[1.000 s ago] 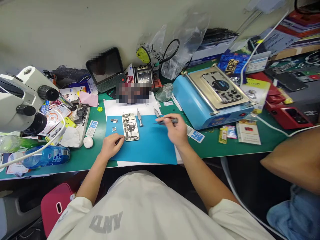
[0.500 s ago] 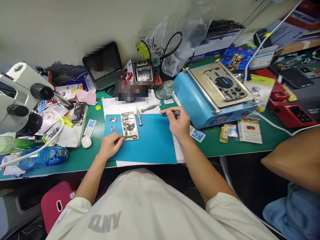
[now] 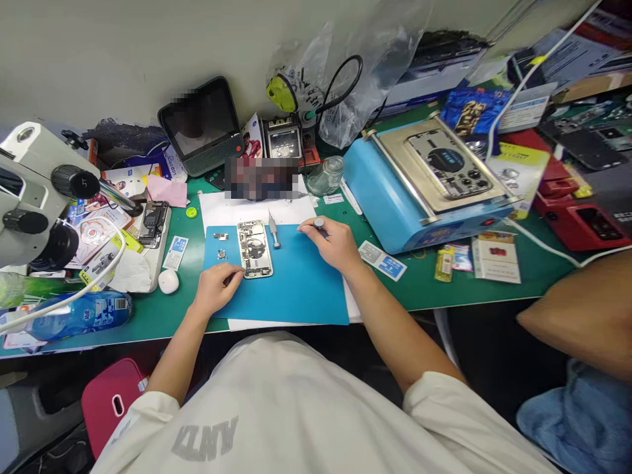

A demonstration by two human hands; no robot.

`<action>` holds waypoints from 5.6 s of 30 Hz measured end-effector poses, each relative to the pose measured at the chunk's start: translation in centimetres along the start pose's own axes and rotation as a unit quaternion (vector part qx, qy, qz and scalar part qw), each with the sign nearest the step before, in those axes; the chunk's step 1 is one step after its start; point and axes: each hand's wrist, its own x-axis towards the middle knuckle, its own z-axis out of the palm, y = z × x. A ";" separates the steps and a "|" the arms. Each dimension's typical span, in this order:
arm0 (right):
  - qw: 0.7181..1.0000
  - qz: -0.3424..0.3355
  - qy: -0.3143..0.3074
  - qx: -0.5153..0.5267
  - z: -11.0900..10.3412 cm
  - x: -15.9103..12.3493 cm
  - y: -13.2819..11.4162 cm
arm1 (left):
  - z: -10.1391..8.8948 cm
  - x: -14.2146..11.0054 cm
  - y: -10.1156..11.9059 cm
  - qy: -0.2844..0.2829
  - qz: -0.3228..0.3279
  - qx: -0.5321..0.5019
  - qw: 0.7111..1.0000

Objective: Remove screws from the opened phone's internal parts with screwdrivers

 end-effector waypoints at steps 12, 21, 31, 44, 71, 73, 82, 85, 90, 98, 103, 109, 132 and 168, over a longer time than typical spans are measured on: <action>0.997 -0.076 -0.034 0.001 0.0 -1.0 0.2 | 0.0 -0.1 -0.1 -0.001 0.001 -0.006 1.000; 0.993 -0.105 -0.055 0.002 -0.1 -1.2 0.6 | 0.1 -0.1 0.0 0.001 -0.006 -0.008 1.000; 0.985 -0.099 -0.120 -0.070 0.0 -0.2 0.3 | 0.1 -0.1 -0.1 0.000 -0.015 -0.008 1.000; 0.927 0.074 -0.157 -0.332 1.0 8.2 1.2 | 0.2 -0.2 -0.1 -0.002 -0.022 -0.015 1.000; 0.934 -0.107 -0.228 -0.253 0.8 2.8 1.3 | 0.1 -0.2 0.0 -0.012 -0.024 -0.008 1.000; 0.940 -0.102 -0.214 -0.247 1.4 2.4 1.0 | 0.1 -0.2 0.0 -0.012 -0.025 -0.009 1.000; 0.967 -0.091 -0.152 -0.185 2.8 1.0 0.5 | 0.2 -0.3 -0.1 -0.013 -0.024 -0.011 1.000; 0.975 -0.092 -0.134 -0.155 3.0 0.7 0.7 | 0.2 -0.3 -0.1 -0.012 -0.025 -0.009 1.000; 0.982 -0.099 -0.114 -0.115 3.1 0.5 1.2 | 0.1 -0.2 0.0 -0.015 -0.024 -0.002 1.000; 0.990 -0.096 -0.078 -0.060 2.7 0.3 1.2 | 0.1 -0.1 0.1 -0.017 -0.023 0.005 1.000; 0.996 -0.082 -0.015 -0.019 2.4 -0.1 0.7 | 0.1 -0.1 0.1 -0.018 -0.020 0.007 1.000; 0.997 -0.066 0.043 0.020 2.2 0.0 0.3 | 0.2 -0.1 -0.1 -0.017 -0.019 0.012 1.000; 0.971 -0.068 0.037 0.225 4.0 0.4 2.4 | 0.2 -0.1 0.1 -0.014 -0.005 0.034 0.999; 0.944 -0.323 0.002 0.067 8.5 -0.2 -3.5 | 2.4 -4.1 1.0 -0.151 0.194 0.263 0.933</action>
